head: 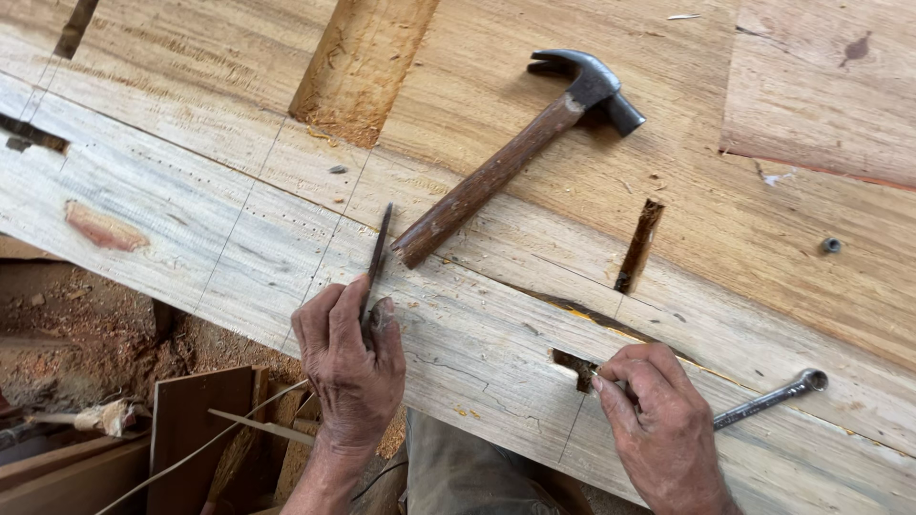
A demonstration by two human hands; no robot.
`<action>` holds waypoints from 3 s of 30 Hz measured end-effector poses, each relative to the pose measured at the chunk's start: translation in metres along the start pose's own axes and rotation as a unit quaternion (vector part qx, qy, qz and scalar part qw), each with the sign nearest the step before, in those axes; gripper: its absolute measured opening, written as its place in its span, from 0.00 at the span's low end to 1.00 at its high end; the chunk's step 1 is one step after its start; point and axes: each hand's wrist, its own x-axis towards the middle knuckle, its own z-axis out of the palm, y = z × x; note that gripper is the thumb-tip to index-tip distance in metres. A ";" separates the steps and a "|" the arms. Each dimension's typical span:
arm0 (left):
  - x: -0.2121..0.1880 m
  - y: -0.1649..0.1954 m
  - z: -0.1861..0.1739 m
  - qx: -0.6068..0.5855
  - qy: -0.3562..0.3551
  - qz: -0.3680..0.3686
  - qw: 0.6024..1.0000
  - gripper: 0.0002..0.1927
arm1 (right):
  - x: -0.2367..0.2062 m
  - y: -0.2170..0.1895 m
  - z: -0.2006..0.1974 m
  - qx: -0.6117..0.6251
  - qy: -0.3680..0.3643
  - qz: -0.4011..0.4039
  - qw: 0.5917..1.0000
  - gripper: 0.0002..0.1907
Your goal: The person hammers bolts into pre-cut slots in a wooden board on the workbench, then uses a wrench to tighten nuts onto the bolts. They reposition the board and continue driving and tightening fasteners along its edge.
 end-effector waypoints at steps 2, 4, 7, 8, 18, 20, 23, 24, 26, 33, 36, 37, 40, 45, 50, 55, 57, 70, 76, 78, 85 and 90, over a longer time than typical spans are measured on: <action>0.000 -0.002 0.000 -0.003 -0.002 0.000 1.000 0.22 | 0.001 -0.005 0.003 -0.070 0.019 -0.052 0.996 0.06; -0.001 -0.004 0.000 -0.005 -0.001 -0.002 1.000 0.22 | 0.001 -0.008 0.005 -0.112 0.027 -0.081 0.990 0.07; 0.000 -0.005 0.000 -0.009 -0.008 0.006 1.000 0.22 | 0.001 -0.009 0.011 -0.144 0.022 -0.074 0.987 0.07; 0.000 -0.006 0.000 -0.011 -0.008 0.005 1.000 0.22 | 0.001 -0.009 0.012 -0.159 0.017 -0.058 0.985 0.07; 0.000 -0.001 -0.003 -0.015 -0.004 -0.003 1.000 0.22 | -0.003 -0.004 0.016 -0.166 0.024 -0.053 0.984 0.06; 0.001 -0.001 -0.003 -0.015 -0.004 -0.001 1.000 0.23 | -0.003 -0.005 0.017 -0.180 0.025 -0.054 0.982 0.06; 0.002 -0.002 -0.003 -0.014 -0.007 -0.001 1.000 0.23 | -0.003 -0.009 0.022 -0.221 0.036 -0.066 0.972 0.06; 0.002 -0.002 -0.003 -0.016 -0.008 -0.004 1.000 0.24 | -0.004 -0.011 0.024 -0.239 0.042 -0.072 0.967 0.06; 0.001 -0.003 -0.003 -0.022 -0.009 -0.003 1.000 0.24 | -0.004 -0.014 0.026 -0.254 0.057 -0.059 0.964 0.06; -0.004 -0.007 -0.003 -0.024 -0.017 0.000 1.000 0.24 | 0.006 -0.016 0.022 -0.341 -0.009 0.075 0.937 0.17; -0.005 -0.008 -0.003 -0.020 -0.022 -0.006 1.000 0.23 | 0.009 -0.016 0.020 -0.331 0.026 0.034 0.943 0.20; -0.006 -0.008 -0.003 -0.018 -0.025 -0.008 0.999 0.22 | 0.010 -0.017 0.019 -0.331 0.015 0.031 0.943 0.21; -0.005 -0.009 -0.002 -0.018 -0.012 -0.007 1.000 0.21 | 0.015 -0.018 0.015 -0.342 -0.027 0.027 0.939 0.22; -0.004 -0.009 -0.003 -0.020 -0.017 -0.003 1.000 0.20 | 0.029 -0.027 0.008 -0.424 -0.129 0.026 0.896 0.23; -0.001 -0.008 -0.004 -0.022 -0.017 -0.004 1.000 0.20 | 0.043 -0.044 0.004 -0.512 -0.226 0.025 0.828 0.24; 0.000 -0.010 -0.006 -0.034 -0.021 -0.005 0.999 0.20 | 0.047 -0.047 0.005 -0.543 -0.231 0.003 0.807 0.22; -0.001 -0.011 -0.006 -0.035 -0.020 -0.003 0.999 0.20 | 0.045 -0.041 0.004 -0.534 -0.203 -0.036 0.820 0.20; -0.001 -0.011 -0.006 -0.038 -0.016 0.003 0.999 0.21 | 0.045 -0.007 -0.011 -0.421 -0.250 0.104 0.865 0.18; -0.002 -0.011 -0.005 -0.038 -0.019 0.004 0.999 0.20 | 0.037 0.027 -0.028 -0.344 -0.208 -0.157 0.902 0.14; -0.002 -0.011 -0.006 -0.037 -0.022 0.003 0.999 0.21 | 0.035 0.035 -0.029 -0.329 -0.220 -0.240 0.887 0.17; -0.003 -0.011 -0.005 -0.038 -0.015 0.005 0.999 0.21 | 0.061 0.028 -0.022 -0.402 -0.284 -0.363 0.791 0.15; -0.004 -0.012 -0.005 -0.043 -0.017 0.000 0.999 0.20 | 0.074 0.004 -0.023 -0.425 -0.374 -0.404 0.718 0.13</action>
